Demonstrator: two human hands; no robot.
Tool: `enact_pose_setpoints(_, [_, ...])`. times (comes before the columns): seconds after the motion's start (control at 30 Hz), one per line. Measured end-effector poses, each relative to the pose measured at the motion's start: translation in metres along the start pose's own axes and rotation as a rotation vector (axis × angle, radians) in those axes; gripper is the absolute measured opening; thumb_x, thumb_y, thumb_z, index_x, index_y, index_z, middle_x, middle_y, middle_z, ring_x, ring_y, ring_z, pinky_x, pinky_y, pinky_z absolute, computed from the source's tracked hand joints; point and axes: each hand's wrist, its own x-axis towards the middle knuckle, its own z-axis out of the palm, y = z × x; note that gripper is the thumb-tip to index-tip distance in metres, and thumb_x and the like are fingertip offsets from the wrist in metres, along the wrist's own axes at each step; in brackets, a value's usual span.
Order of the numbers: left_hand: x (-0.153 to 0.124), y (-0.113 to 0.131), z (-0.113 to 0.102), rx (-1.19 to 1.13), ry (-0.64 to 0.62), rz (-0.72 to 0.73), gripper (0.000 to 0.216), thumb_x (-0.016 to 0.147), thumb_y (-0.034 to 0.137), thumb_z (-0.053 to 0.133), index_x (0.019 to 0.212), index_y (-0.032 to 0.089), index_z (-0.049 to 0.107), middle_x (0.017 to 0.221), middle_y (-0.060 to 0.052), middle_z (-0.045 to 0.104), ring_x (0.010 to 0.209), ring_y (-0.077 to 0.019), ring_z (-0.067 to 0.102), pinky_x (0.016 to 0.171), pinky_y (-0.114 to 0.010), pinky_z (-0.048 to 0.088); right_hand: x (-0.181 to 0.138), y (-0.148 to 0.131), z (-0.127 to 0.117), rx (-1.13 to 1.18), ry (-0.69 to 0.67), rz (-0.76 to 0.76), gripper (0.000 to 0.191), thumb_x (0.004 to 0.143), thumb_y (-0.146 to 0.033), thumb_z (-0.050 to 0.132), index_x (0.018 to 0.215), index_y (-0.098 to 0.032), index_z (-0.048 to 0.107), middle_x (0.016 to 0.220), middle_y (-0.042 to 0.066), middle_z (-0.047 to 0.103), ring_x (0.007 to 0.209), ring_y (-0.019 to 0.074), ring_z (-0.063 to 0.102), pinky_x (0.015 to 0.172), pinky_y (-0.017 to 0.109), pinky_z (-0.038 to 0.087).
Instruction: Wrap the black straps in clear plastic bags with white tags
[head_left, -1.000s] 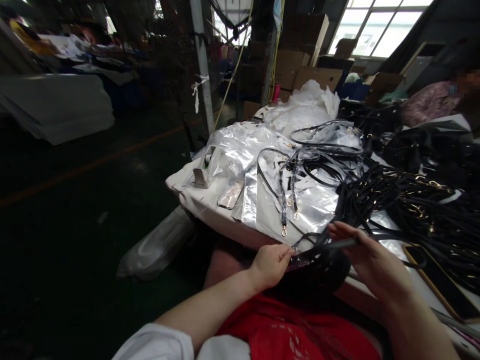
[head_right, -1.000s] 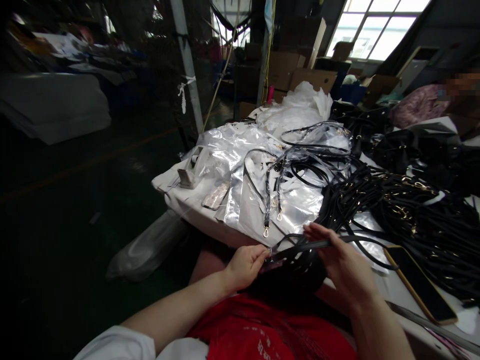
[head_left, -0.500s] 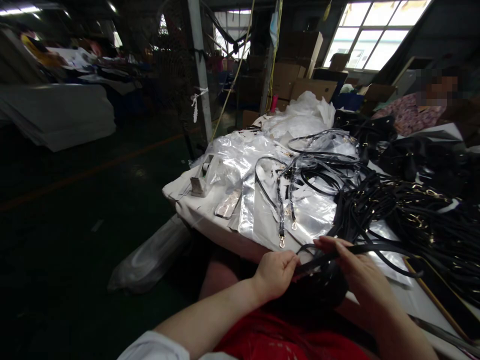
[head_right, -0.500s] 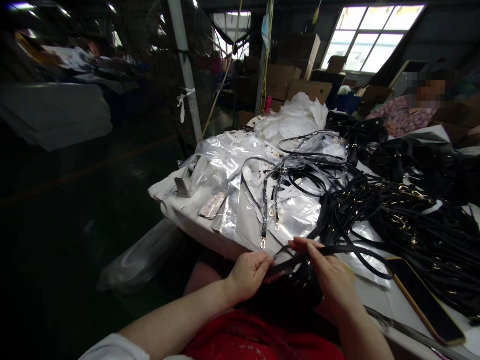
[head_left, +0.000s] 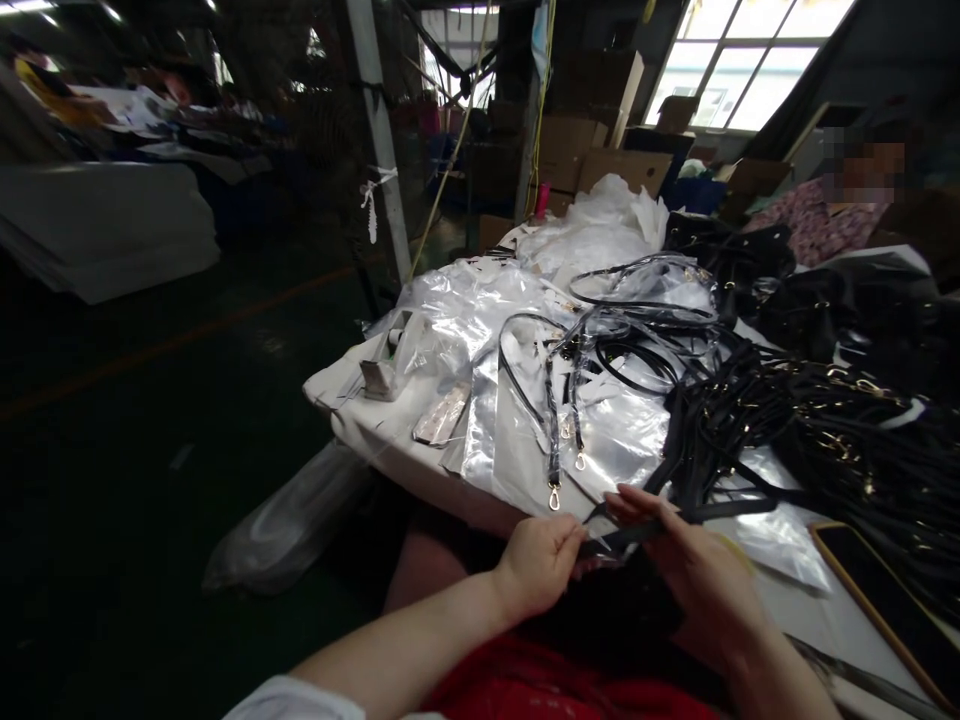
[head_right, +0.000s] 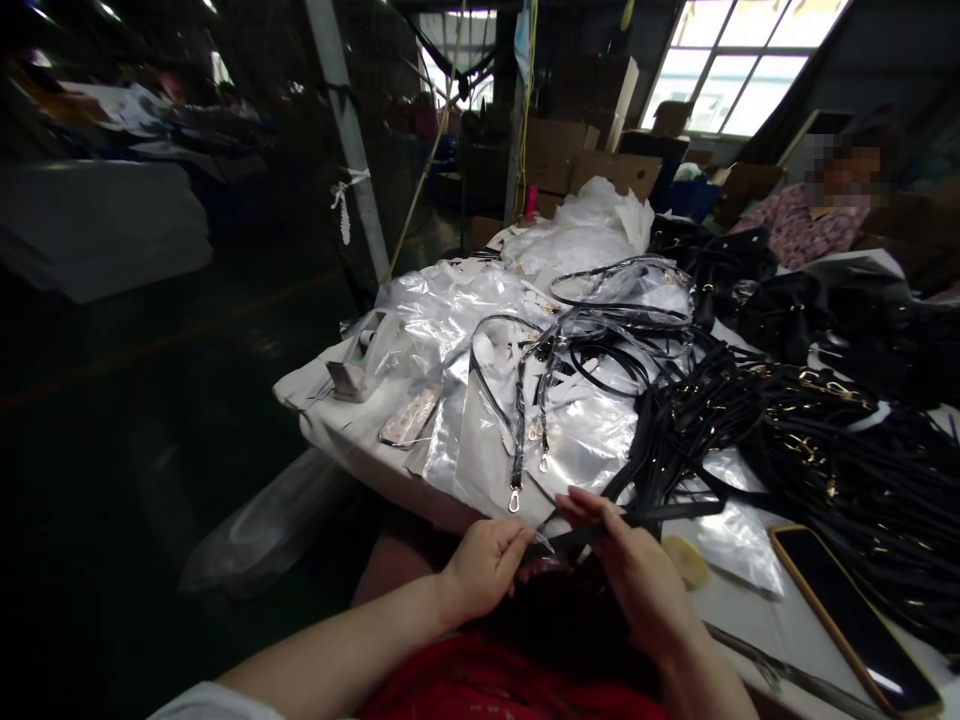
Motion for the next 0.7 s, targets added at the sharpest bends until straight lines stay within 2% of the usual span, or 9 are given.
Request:
enact_pose_setpoints(0.07, [0.006, 0.006, 0.004, -0.052, 0.028, 0.016, 0.045, 0.102, 0.038, 0.028, 0.076, 0.019, 0.060, 0.062, -0.002, 0.064, 0.059, -0.0140, 0.061, 0.060, -0.022, 0.043, -0.002, 0.009, 0.021, -0.096, -0.142, 0.034, 0.041, 0.091, -0.049, 0.059, 0.125, -0.027, 0.067, 0.113, 0.006, 0.074, 0.114, 0.0268, 0.064, 0.111, 0.045, 0.037])
enact_pose_setpoints(0.13, [0.010, 0.006, 0.006, -0.064, 0.071, 0.036, 0.043, 0.102, 0.037, 0.028, 0.081, 0.018, 0.061, 0.070, -0.004, 0.068, 0.065, -0.0148, 0.063, 0.062, -0.023, 0.043, 0.002, 0.014, 0.029, -0.052, -0.200, 0.074, 0.041, 0.089, -0.046, 0.063, 0.124, -0.025, 0.068, 0.111, 0.006, 0.075, 0.112, 0.0275, 0.065, 0.107, 0.045, 0.041])
enact_pose_setpoints(0.2, [0.010, 0.002, 0.006, -0.021, 0.100, 0.037, 0.041, 0.101, 0.036, 0.031, 0.078, 0.018, 0.060, 0.072, -0.005, 0.068, 0.066, -0.0154, 0.063, 0.061, -0.023, 0.042, 0.011, 0.013, 0.019, 0.101, -0.106, 0.077, 0.036, 0.085, -0.047, 0.067, 0.113, -0.024, 0.073, 0.109, 0.006, 0.075, 0.111, 0.0270, 0.065, 0.103, 0.042, 0.045])
enact_pose_setpoints(0.27, [0.008, -0.003, 0.004, 0.030, 0.116, 0.014, 0.040, 0.100, 0.035, 0.034, 0.071, 0.019, 0.056, 0.066, -0.004, 0.064, 0.062, -0.0150, 0.060, 0.058, -0.024, 0.040, 0.022, 0.008, -0.001, 0.212, 0.060, 0.034, 0.032, 0.082, -0.048, 0.070, 0.101, -0.023, 0.077, 0.107, 0.006, 0.076, 0.109, 0.0248, 0.065, 0.101, 0.036, 0.047])
enact_pose_setpoints(0.33, [0.006, -0.007, 0.002, 0.028, 0.121, -0.019, 0.041, 0.100, 0.033, 0.034, 0.066, 0.019, 0.052, 0.058, -0.002, 0.059, 0.056, -0.0138, 0.057, 0.056, -0.023, 0.038, 0.028, 0.004, -0.015, 0.233, 0.166, -0.037, 0.034, 0.081, -0.050, 0.070, 0.102, -0.024, 0.076, 0.108, 0.006, 0.076, 0.109, 0.0231, 0.065, 0.102, 0.034, 0.045])
enact_pose_setpoints(0.4, [0.006, -0.006, 0.002, -0.021, 0.115, -0.038, 0.041, 0.100, 0.033, 0.032, 0.068, 0.019, 0.052, 0.054, 0.000, 0.057, 0.053, -0.0126, 0.056, 0.056, -0.022, 0.038, 0.028, 0.007, -0.014, 0.176, 0.140, -0.063, 0.039, 0.084, -0.053, 0.067, 0.112, -0.026, 0.074, 0.113, 0.006, 0.075, 0.114, 0.0238, 0.063, 0.104, 0.036, 0.043])
enact_pose_setpoints(0.47, [0.008, -0.002, 0.003, -0.062, 0.107, -0.032, 0.040, 0.101, 0.034, 0.031, 0.073, 0.019, 0.056, 0.053, 0.001, 0.057, 0.051, -0.0121, 0.055, 0.055, -0.022, 0.038, 0.021, 0.018, 0.003, 0.085, 0.021, -0.016, 0.042, 0.087, -0.054, 0.063, 0.119, -0.028, 0.071, 0.114, 0.006, 0.074, 0.117, 0.0258, 0.061, 0.103, 0.039, 0.043])
enact_pose_setpoints(0.6, [0.006, 0.003, 0.002, -0.070, 0.147, 0.007, 0.039, 0.101, 0.034, 0.032, 0.077, 0.019, 0.058, 0.061, -0.001, 0.062, 0.057, -0.0131, 0.058, 0.056, -0.022, 0.040, 0.013, 0.038, 0.029, 0.111, -0.190, 0.085, 0.042, 0.086, -0.048, 0.067, 0.122, -0.026, 0.069, 0.111, 0.006, 0.075, 0.105, 0.0257, 0.067, 0.092, 0.038, 0.051])
enact_pose_setpoints(0.7, [-0.002, 0.001, -0.002, -0.030, 0.137, 0.002, 0.039, 0.100, 0.034, 0.034, 0.070, 0.019, 0.055, 0.059, -0.002, 0.060, 0.056, -0.0131, 0.058, 0.055, -0.022, 0.039, 0.023, 0.034, 0.014, 0.328, -0.014, 0.063, 0.038, 0.079, -0.047, 0.074, 0.108, -0.023, 0.075, 0.099, 0.006, 0.077, 0.091, 0.0206, 0.070, 0.084, 0.031, 0.054])
